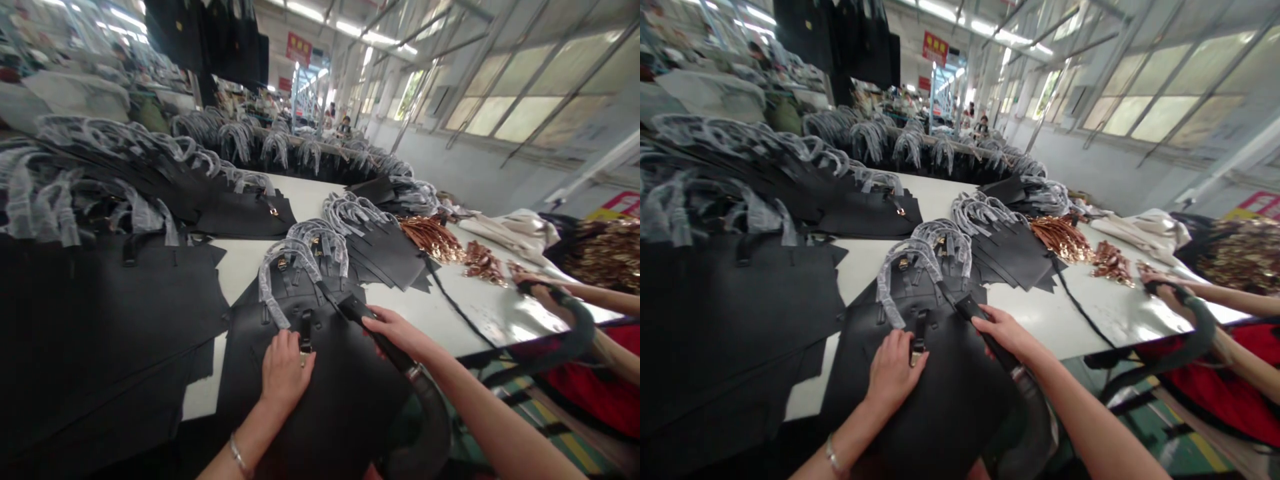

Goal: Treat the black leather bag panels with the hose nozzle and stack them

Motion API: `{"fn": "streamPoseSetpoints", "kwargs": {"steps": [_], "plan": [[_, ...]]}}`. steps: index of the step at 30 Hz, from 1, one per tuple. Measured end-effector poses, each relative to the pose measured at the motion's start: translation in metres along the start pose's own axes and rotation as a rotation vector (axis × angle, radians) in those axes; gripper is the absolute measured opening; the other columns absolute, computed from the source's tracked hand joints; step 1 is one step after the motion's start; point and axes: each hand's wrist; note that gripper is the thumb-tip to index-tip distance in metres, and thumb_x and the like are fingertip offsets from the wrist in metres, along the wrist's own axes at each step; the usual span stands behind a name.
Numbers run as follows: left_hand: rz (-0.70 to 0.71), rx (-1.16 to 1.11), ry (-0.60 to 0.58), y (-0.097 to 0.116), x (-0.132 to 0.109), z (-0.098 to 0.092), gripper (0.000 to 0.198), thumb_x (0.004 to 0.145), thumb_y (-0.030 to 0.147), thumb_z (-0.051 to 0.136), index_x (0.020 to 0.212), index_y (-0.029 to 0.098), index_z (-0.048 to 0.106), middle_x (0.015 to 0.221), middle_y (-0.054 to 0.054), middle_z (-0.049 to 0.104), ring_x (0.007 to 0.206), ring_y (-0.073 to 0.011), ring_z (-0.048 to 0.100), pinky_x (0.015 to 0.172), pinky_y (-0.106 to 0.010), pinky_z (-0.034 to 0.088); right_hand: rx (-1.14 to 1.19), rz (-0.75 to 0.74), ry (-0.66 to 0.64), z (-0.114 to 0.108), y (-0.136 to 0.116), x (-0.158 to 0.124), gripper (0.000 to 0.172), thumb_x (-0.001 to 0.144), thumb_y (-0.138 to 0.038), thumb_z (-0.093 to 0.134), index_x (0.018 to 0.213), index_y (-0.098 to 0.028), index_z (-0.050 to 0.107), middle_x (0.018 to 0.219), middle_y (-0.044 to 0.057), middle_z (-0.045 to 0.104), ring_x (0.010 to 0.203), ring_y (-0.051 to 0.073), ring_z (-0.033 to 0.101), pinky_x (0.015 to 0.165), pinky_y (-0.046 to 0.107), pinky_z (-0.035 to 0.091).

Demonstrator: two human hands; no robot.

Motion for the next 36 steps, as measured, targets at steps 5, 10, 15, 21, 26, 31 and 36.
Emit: {"fn": "streamPoseSetpoints", "kwargs": {"steps": [5,10,15,21,26,31,36], "plan": [[-0.034,-0.017,-0.127,-0.001,0.003,-0.013,0.018,0.080,0.032,0.059,0.090,0.017,0.059,0.093,-0.008,0.055,0.087,-0.0223,0.054,0.077,-0.033,0.043,0.032,0.041,-0.098,0.028,0.014,-0.028,0.063,0.083,-0.043,0.061,0.138,-0.022,0.039,0.083,0.001,0.062,0.044,0.010,0.057,0.039,0.022,0.047],[-0.200,-0.319,-0.160,-0.004,0.007,-0.012,0.008,0.076,0.023,0.059,0.082,0.018,0.058,0.082,-0.004,0.060,0.076,-0.0172,0.059,0.071,-0.028,0.042,0.037,-0.007,-0.186,0.048,0.014,-0.040,0.065,0.083,-0.040,0.062,0.141,-0.022,0.038,0.085,0.001,0.063,0.045,0.009,0.058,0.040,0.022,0.047],[-0.428,-1.061,-0.290,-0.005,0.004,-0.004,0.024,0.071,0.022,0.064,0.093,0.014,0.060,0.067,0.000,0.063,0.060,-0.0140,0.060,0.061,-0.024,0.045,0.091,-0.017,-0.255,0.052,0.016,-0.043,0.064,0.082,-0.039,0.064,0.139,-0.023,0.039,0.085,0.001,0.064,0.045,0.009,0.058,0.040,0.021,0.047],[-0.469,-1.376,-0.254,0.001,-0.001,0.000,0.036,0.067,0.035,0.072,0.093,0.010,0.067,0.069,-0.002,0.065,0.058,-0.0120,0.059,0.059,-0.024,0.048,0.232,0.043,-0.343,0.052,0.009,-0.035,0.059,0.082,-0.042,0.063,0.132,-0.020,0.042,0.083,0.003,0.065,0.045,0.010,0.058,0.039,0.021,0.048],[-0.516,-1.335,-0.194,0.000,-0.004,0.005,0.043,0.069,0.036,0.071,0.102,0.009,0.066,0.073,-0.003,0.065,0.061,-0.0131,0.060,0.061,-0.026,0.051,0.274,0.025,-0.331,0.048,0.007,-0.037,0.052,0.084,-0.040,0.062,0.128,-0.020,0.043,0.084,0.003,0.066,0.045,0.010,0.058,0.040,0.021,0.048],[-0.325,-1.079,-0.204,0.000,-0.007,0.006,0.033,0.081,0.033,0.056,0.106,0.012,0.065,0.069,-0.001,0.060,0.054,-0.0122,0.055,0.053,-0.024,0.046,0.270,0.014,-0.295,0.055,0.002,-0.035,0.055,0.083,-0.040,0.062,0.129,-0.018,0.041,0.081,0.002,0.066,0.044,0.010,0.058,0.039,0.022,0.048],[-0.166,-0.679,0.046,-0.009,-0.005,-0.004,0.038,0.076,0.017,0.059,0.115,0.016,0.058,0.105,-0.009,0.058,0.097,-0.0214,0.059,0.087,-0.036,0.048,0.216,-0.042,-0.134,0.055,-0.006,-0.029,0.056,0.083,-0.039,0.062,0.131,-0.021,0.039,0.079,0.000,0.064,0.045,0.011,0.058,0.040,0.023,0.048]]}}
Point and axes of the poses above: each hand's wrist, its own x-axis towards the middle knuckle, its own z-axis out of the palm, y = z × x
